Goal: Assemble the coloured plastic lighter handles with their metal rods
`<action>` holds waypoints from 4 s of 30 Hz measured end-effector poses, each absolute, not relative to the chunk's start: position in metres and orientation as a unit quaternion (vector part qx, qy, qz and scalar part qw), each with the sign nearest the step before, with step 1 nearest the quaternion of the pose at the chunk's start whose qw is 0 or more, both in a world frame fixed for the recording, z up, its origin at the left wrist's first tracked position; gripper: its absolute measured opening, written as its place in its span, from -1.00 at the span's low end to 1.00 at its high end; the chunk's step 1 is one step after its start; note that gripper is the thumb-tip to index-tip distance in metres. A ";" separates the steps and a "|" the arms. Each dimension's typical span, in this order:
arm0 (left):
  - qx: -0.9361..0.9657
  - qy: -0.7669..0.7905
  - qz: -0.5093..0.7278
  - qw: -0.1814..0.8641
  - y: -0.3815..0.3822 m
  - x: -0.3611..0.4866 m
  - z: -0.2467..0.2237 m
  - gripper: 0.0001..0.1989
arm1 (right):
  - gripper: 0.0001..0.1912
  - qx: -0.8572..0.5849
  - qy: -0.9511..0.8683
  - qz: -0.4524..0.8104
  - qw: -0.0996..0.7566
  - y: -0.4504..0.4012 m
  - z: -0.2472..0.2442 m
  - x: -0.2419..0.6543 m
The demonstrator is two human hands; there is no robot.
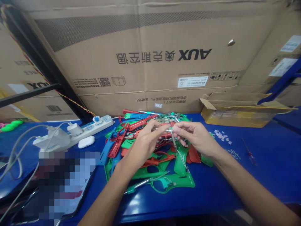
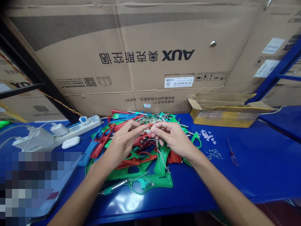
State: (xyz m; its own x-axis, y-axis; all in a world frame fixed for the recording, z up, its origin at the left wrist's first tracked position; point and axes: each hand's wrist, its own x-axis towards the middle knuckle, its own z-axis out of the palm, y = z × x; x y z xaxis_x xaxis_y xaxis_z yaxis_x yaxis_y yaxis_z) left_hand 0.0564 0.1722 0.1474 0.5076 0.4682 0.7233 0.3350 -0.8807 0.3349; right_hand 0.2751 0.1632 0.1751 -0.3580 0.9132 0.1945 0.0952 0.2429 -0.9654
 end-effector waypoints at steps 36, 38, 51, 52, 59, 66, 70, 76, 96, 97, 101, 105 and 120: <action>0.824 0.319 0.467 -0.031 0.168 0.057 0.157 -0.77 | -0.50 -0.395 -0.728 0.293 0.478 0.166 0.169 0.281; 0.809 0.342 0.475 0.054 0.165 0.059 0.156 -0.80 | -0.56 -0.383 -0.751 0.233 0.484 0.166 0.167 0.279; 0.781 0.355 0.479 0.185 0.063 0.064 0.132 -0.79 | -0.83 -0.385 -0.735 0.276 0.485 0.065 0.151 0.267; 0.762 0.388 0.488 0.175 0.051 0.061 0.122 -0.78 | -0.84 -0.409 -0.724 0.278 0.482 0.053 0.145 0.274; 0.766 0.481 0.425 0.033 0.050 0.069 0.090 -0.82 | -0.84 -0.482 -0.685 0.298 0.458 0.028 0.106 0.302; 0.792 0.483 0.373 0.029 0.061 0.075 0.093 -0.89 | -0.81 -0.436 -0.757 0.308 0.376 0.037 0.102 0.291; 0.798 0.487 0.353 0.026 0.054 0.068 0.090 -0.86 | -0.83 -0.426 -0.768 0.334 0.343 0.035 0.103 0.287; 0.788 0.522 0.326 0.025 0.045 0.066 0.092 -0.86 | -0.84 -0.428 -0.762 0.334 0.353 0.032 0.097 0.282; 0.797 0.472 0.370 0.068 0.038 0.065 0.086 -0.86 | -0.71 -0.421 -0.796 0.239 0.364 0.045 0.093 0.279; 0.796 0.470 0.373 0.082 0.038 0.064 0.086 -0.86 | -0.72 -0.424 -0.793 0.239 0.366 0.045 0.091 0.279; 0.790 0.462 0.383 0.124 0.036 0.063 0.088 -0.87 | -0.81 -0.431 -0.783 0.245 0.375 0.044 0.088 0.279; 0.793 0.459 0.375 0.143 0.037 0.063 0.090 -0.87 | -0.87 -0.431 -0.778 0.242 0.386 0.044 0.087 0.280; 0.792 0.453 0.372 0.173 0.037 0.065 0.090 -0.92 | -0.82 -0.408 -0.791 0.249 0.383 0.044 0.089 0.276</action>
State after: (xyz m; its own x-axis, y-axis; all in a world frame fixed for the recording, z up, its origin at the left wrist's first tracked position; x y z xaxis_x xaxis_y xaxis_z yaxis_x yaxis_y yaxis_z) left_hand 0.0652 0.0374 0.0904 0.3135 0.8457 0.4318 0.5883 -0.5299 0.6108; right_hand 0.2760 0.0444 0.0891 -0.3742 0.8357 0.4019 0.4546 0.5430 -0.7060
